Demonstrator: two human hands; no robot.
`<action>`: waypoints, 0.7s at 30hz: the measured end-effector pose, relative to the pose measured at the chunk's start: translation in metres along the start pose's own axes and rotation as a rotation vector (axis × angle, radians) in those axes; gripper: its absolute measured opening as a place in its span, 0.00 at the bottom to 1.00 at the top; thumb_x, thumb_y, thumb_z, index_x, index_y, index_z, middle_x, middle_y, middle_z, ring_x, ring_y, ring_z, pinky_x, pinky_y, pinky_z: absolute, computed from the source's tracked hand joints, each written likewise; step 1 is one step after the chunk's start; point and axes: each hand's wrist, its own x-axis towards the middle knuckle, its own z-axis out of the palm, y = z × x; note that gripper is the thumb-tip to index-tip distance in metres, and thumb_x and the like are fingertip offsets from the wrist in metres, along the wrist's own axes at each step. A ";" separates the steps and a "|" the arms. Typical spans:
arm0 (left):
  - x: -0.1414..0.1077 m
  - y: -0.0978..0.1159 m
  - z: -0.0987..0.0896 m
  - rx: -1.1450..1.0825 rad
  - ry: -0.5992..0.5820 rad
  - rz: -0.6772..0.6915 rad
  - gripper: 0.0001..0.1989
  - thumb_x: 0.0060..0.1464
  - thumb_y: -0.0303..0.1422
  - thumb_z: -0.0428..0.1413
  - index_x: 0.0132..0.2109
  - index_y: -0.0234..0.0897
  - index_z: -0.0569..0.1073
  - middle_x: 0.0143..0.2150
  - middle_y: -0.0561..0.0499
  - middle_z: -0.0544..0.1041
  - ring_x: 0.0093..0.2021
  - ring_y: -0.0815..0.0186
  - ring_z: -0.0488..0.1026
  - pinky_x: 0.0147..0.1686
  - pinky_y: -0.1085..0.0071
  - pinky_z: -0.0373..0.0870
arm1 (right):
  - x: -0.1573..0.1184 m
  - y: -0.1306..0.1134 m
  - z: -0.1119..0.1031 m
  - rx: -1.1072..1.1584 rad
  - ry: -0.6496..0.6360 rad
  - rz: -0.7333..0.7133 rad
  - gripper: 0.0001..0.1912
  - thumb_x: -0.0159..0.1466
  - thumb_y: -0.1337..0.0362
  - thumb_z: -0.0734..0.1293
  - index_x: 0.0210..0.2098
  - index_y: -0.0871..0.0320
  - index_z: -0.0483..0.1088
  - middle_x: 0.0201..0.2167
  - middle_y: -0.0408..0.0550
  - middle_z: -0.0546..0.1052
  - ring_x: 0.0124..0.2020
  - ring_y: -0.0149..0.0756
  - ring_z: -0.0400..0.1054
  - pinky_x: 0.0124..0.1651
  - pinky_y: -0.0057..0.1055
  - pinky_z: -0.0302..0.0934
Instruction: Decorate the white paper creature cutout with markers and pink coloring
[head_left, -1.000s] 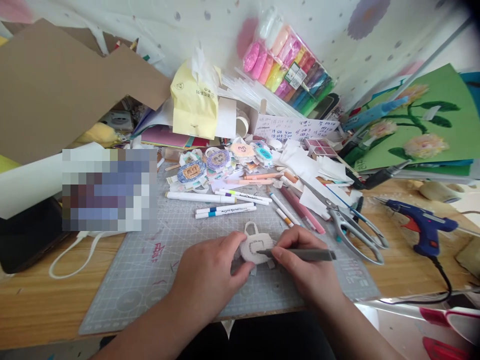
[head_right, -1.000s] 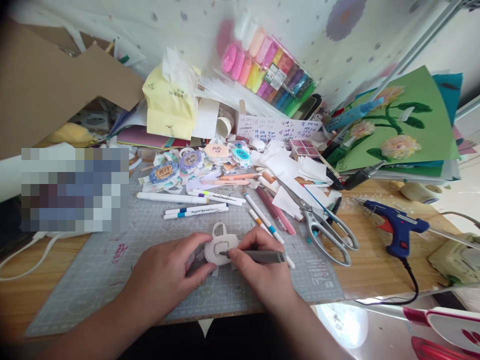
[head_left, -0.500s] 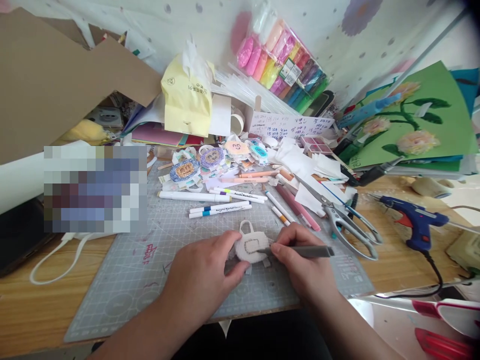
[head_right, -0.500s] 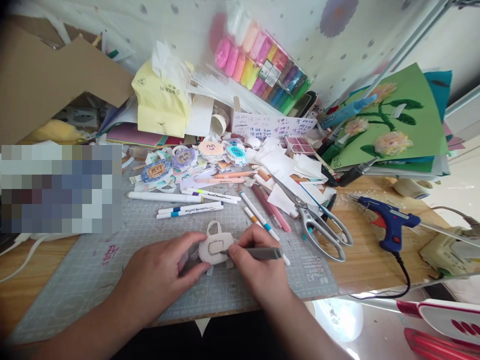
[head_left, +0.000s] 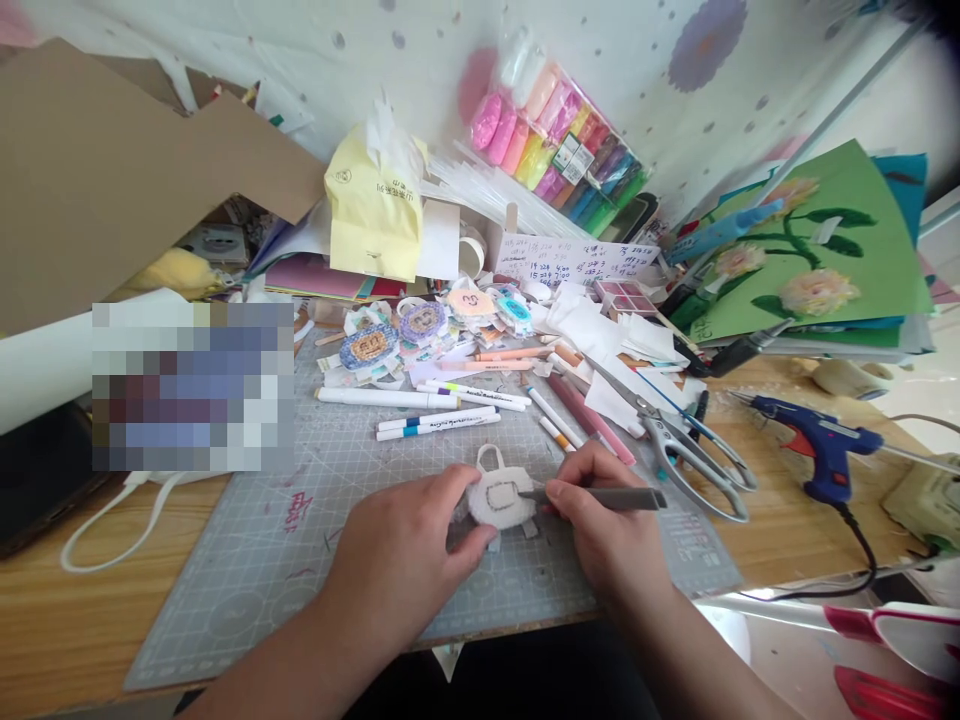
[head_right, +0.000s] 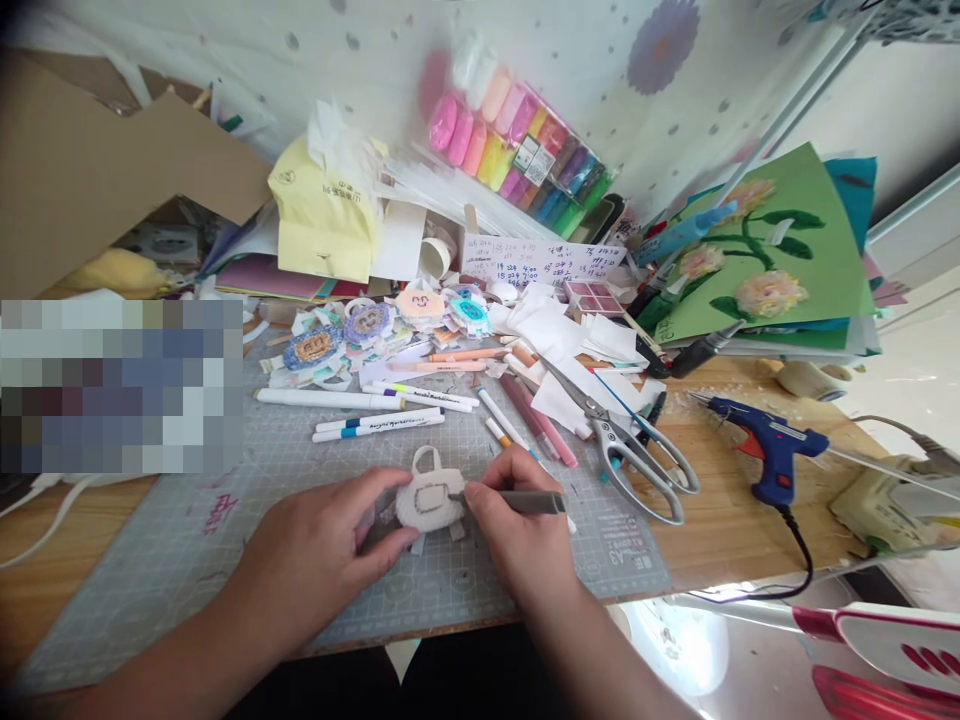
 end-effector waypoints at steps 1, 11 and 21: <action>0.000 0.000 0.000 0.000 -0.001 0.001 0.17 0.55 0.39 0.54 0.52 0.46 0.72 0.26 0.55 0.77 0.28 0.62 0.74 0.30 0.70 0.60 | 0.000 0.000 0.000 0.002 -0.006 -0.007 0.11 0.55 0.63 0.67 0.19 0.54 0.62 0.16 0.38 0.63 0.21 0.33 0.57 0.24 0.30 0.50; 0.000 -0.003 0.004 -0.004 0.008 0.018 0.16 0.55 0.40 0.54 0.51 0.46 0.72 0.31 0.54 0.79 0.31 0.60 0.75 0.32 0.68 0.61 | -0.001 0.003 0.000 0.034 -0.048 0.020 0.11 0.54 0.62 0.69 0.19 0.55 0.64 0.15 0.38 0.64 0.19 0.31 0.56 0.22 0.28 0.50; -0.003 -0.003 0.005 -0.081 0.027 0.034 0.17 0.53 0.38 0.56 0.50 0.44 0.72 0.41 0.51 0.81 0.39 0.56 0.77 0.38 0.63 0.67 | -0.003 0.006 -0.002 0.016 -0.021 0.016 0.13 0.57 0.58 0.70 0.21 0.54 0.66 0.17 0.41 0.66 0.21 0.34 0.58 0.22 0.30 0.51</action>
